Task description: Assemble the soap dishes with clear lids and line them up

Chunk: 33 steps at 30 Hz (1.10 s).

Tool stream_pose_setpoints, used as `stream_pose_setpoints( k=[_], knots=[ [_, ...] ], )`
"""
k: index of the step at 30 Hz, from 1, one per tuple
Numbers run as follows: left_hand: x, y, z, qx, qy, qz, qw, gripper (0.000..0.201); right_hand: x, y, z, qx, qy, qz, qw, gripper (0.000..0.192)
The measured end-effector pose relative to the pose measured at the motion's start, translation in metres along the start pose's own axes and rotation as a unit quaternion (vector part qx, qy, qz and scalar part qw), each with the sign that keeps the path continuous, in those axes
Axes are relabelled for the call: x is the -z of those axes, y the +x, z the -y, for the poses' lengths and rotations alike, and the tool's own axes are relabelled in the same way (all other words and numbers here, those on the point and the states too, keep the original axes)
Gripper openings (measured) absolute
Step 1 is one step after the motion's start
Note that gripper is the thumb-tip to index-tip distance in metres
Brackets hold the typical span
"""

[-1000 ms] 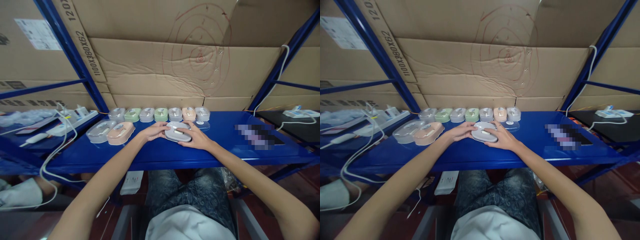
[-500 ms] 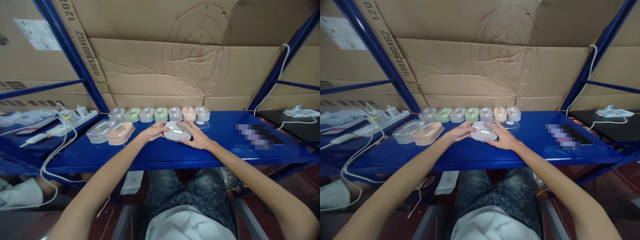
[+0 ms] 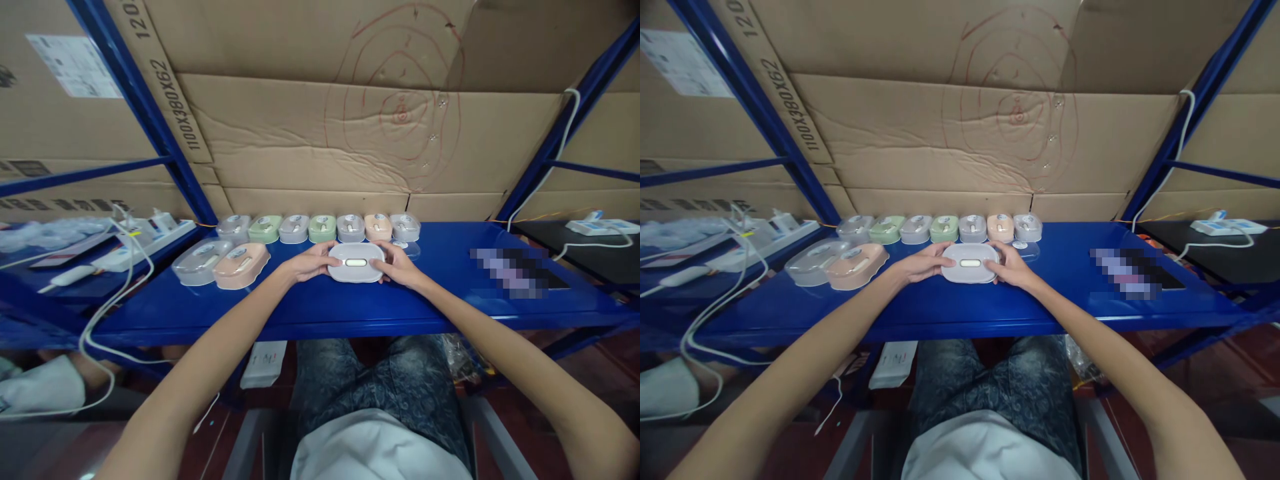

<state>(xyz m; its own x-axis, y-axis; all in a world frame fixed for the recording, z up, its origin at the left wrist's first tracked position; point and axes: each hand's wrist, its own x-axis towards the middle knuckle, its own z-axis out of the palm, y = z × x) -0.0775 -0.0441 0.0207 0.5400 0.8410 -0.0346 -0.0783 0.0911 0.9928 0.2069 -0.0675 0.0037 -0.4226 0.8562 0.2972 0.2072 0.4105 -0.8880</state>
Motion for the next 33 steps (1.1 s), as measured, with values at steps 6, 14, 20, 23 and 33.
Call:
stream_pose_setpoints(
  k=[6,14,20,23,33],
  knots=[
    [0.005,0.002,-0.003,-0.015,-0.025,-0.016,0.999,0.050,0.026,-0.005,0.001,0.157,-0.324,-0.114,0.926,0.046],
    [0.018,0.013,0.002,0.006,-0.103,-0.069,0.992,0.035,0.055,0.000,-0.018,0.061,-0.540,-0.087,0.835,0.056],
    [0.023,0.012,-0.001,0.037,-0.110,-0.073,0.991,0.035,0.051,-0.001,-0.014,0.101,-0.517,-0.047,0.849,0.069],
    [0.024,0.011,-0.003,0.053,-0.112,-0.065,0.990,0.036,0.053,-0.001,-0.017,0.083,-0.484,-0.025,0.871,0.069],
    [0.021,0.010,-0.002,0.041,-0.134,-0.069,0.988,0.038,0.050,0.000,-0.018,0.076,-0.353,-0.151,0.920,0.062]
  ],
)
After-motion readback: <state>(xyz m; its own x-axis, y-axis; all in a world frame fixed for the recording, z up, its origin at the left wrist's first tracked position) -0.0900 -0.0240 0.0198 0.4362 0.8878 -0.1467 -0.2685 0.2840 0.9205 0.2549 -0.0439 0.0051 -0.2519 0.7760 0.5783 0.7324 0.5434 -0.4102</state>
